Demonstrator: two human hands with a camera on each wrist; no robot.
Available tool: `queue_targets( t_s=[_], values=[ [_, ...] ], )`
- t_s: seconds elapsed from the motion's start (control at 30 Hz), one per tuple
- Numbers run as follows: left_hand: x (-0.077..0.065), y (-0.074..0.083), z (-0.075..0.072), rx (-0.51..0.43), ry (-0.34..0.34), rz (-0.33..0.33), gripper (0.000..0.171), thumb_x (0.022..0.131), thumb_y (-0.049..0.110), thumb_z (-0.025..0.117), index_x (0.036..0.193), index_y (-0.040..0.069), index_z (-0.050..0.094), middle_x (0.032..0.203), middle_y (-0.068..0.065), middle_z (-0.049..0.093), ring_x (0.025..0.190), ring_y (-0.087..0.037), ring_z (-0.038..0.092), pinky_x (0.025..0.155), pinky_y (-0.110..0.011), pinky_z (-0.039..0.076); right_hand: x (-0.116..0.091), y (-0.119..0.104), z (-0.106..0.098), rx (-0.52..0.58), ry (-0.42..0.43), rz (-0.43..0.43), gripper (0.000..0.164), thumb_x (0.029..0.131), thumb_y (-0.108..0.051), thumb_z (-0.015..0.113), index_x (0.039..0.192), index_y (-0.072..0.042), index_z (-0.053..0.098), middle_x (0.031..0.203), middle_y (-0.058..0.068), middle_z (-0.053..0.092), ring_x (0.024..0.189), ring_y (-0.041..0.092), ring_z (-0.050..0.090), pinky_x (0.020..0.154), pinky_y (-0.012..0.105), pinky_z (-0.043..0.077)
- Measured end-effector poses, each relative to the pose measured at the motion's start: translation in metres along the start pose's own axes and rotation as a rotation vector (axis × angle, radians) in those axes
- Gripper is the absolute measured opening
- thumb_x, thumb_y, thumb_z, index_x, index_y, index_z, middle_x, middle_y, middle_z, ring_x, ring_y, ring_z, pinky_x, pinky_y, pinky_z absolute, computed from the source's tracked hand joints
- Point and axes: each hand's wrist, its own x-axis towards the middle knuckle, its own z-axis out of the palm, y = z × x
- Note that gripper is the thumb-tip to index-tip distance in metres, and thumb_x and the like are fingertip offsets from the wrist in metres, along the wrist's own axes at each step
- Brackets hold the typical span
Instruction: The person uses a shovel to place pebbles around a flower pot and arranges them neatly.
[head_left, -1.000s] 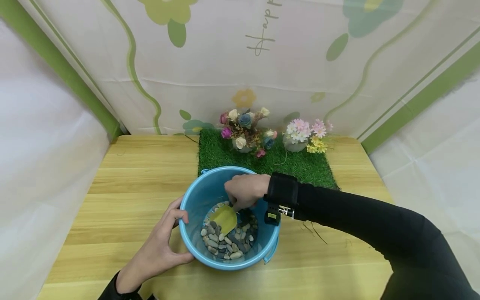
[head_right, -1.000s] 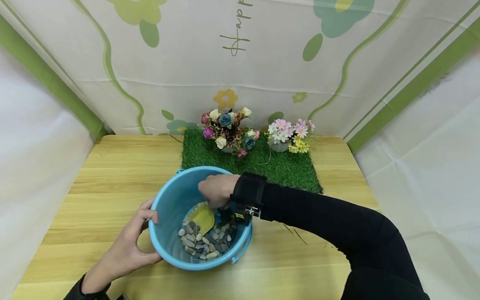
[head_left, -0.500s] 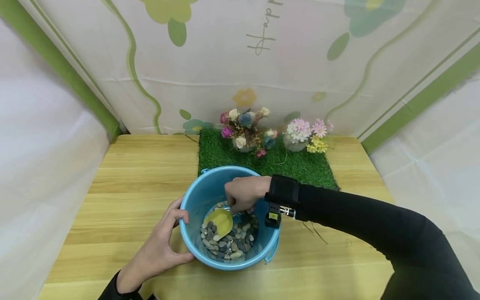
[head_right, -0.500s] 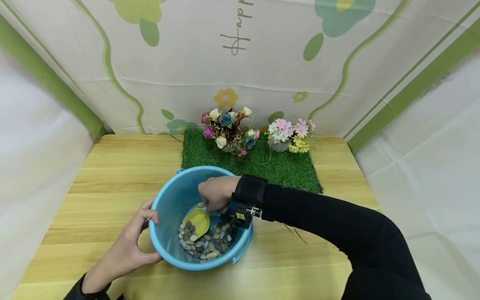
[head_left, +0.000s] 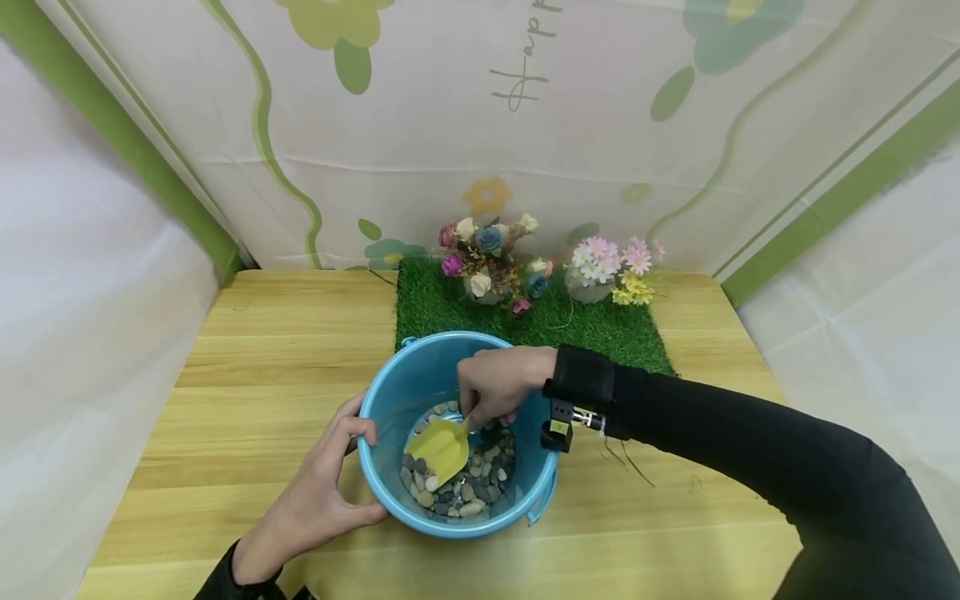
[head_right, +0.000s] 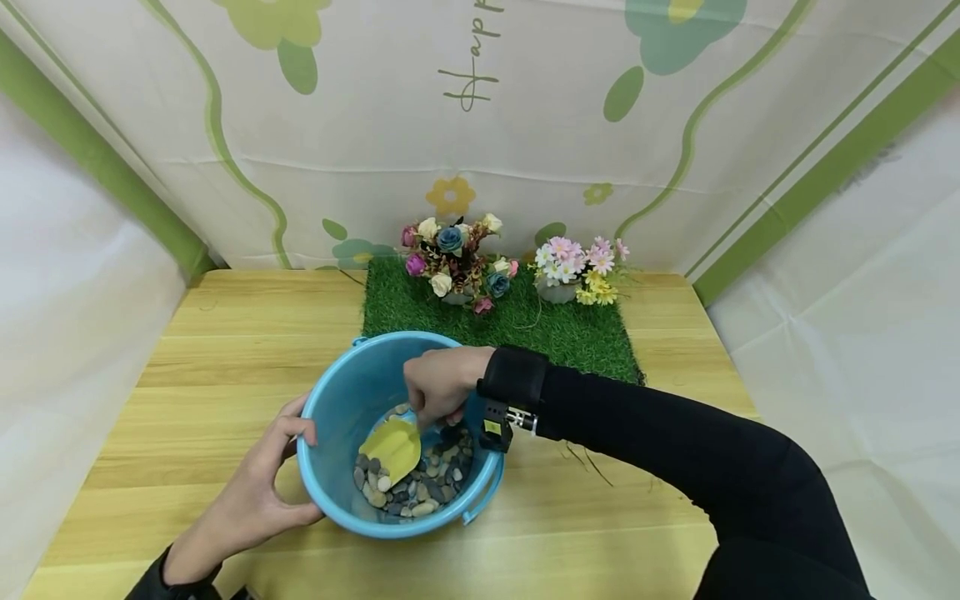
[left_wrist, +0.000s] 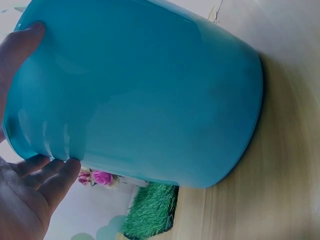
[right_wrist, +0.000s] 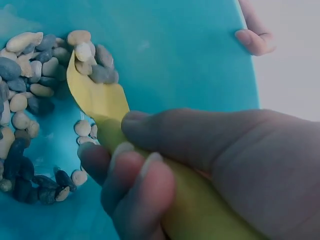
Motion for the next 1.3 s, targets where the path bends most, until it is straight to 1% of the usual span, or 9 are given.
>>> queue_targets(
  t_s=[0.13,0.23,0.4,0.57,0.83,1.1,1.2,1.3],
  values=[
    [0.000,0.001,0.000,0.003,0.000,-0.001,0.068,0.068,0.009,0.095,0.113,0.007,0.044,0.160,-0.015,0.028,0.136,-0.041,0.040,0.093,-0.041,0.053,0.000,0.000,0.001,0.026,-0.013,-0.017,0.016,0.100,-0.013,0.067,0.090,-0.015,0.080,0.066,-0.006,0.065,0.053,0.010,0.059,0.058,0.023,0.050],
    [0.001,0.001,0.000,0.006,0.000,-0.002,0.069,0.068,0.009,0.095,0.113,0.007,0.044,0.160,-0.016,0.028,0.136,-0.041,0.039,0.094,-0.040,0.052,-0.001,0.000,0.000,0.031,-0.016,-0.032,0.016,0.100,-0.013,0.067,0.091,-0.015,0.080,0.065,-0.006,0.065,0.052,0.010,0.058,0.059,0.023,0.049],
    [0.000,0.001,0.000,0.009,-0.002,-0.004,0.069,0.068,0.009,0.095,0.114,0.008,0.043,0.160,-0.016,0.027,0.136,-0.042,0.039,0.094,-0.039,0.052,-0.004,0.002,-0.001,0.061,-0.018,-0.028,0.014,0.100,-0.013,0.067,0.099,-0.012,0.080,0.068,-0.006,0.066,0.052,0.009,0.058,0.060,0.023,0.050],
    [0.000,0.001,0.000,0.011,-0.003,-0.006,0.069,0.068,0.009,0.095,0.113,0.007,0.044,0.160,-0.016,0.027,0.136,-0.043,0.039,0.094,-0.039,0.053,-0.008,0.003,-0.002,0.114,-0.018,-0.035,0.014,0.100,-0.012,0.067,0.105,-0.009,0.080,0.072,-0.006,0.069,0.053,0.010,0.059,0.058,0.024,0.051],
    [0.000,0.001,-0.001,0.016,-0.001,-0.012,0.069,0.067,0.008,0.095,0.113,0.007,0.043,0.160,-0.015,0.027,0.136,-0.041,0.040,0.093,-0.038,0.053,-0.015,0.006,-0.002,0.171,-0.022,-0.087,0.016,0.100,-0.010,0.065,0.109,-0.007,0.079,0.082,-0.008,0.073,0.052,0.010,0.058,0.056,0.024,0.049],
    [0.000,0.001,0.000,0.026,0.002,-0.005,0.070,0.065,0.006,0.096,0.113,0.006,0.044,0.159,-0.017,0.029,0.132,-0.044,0.043,0.091,-0.038,0.054,-0.016,0.006,0.000,0.167,-0.010,-0.140,0.018,0.101,-0.009,0.064,0.112,-0.005,0.077,0.088,-0.009,0.073,0.052,0.008,0.057,0.057,0.024,0.050],
    [0.000,0.001,0.000,0.021,0.003,-0.007,0.071,0.065,0.006,0.096,0.113,0.007,0.044,0.160,-0.015,0.028,0.134,-0.042,0.042,0.091,-0.038,0.054,-0.017,0.007,0.000,0.155,-0.009,-0.158,0.018,0.101,-0.009,0.064,0.112,-0.005,0.077,0.087,-0.010,0.073,0.051,0.008,0.057,0.056,0.024,0.050],
    [0.000,0.001,0.000,0.019,0.009,0.006,0.071,0.065,0.005,0.095,0.113,0.007,0.044,0.160,-0.015,0.028,0.134,-0.043,0.042,0.091,-0.038,0.054,-0.020,0.009,-0.001,0.149,-0.006,-0.191,0.018,0.101,-0.009,0.064,0.113,-0.005,0.077,0.085,-0.011,0.073,0.050,0.008,0.056,0.056,0.025,0.050]
  ],
)
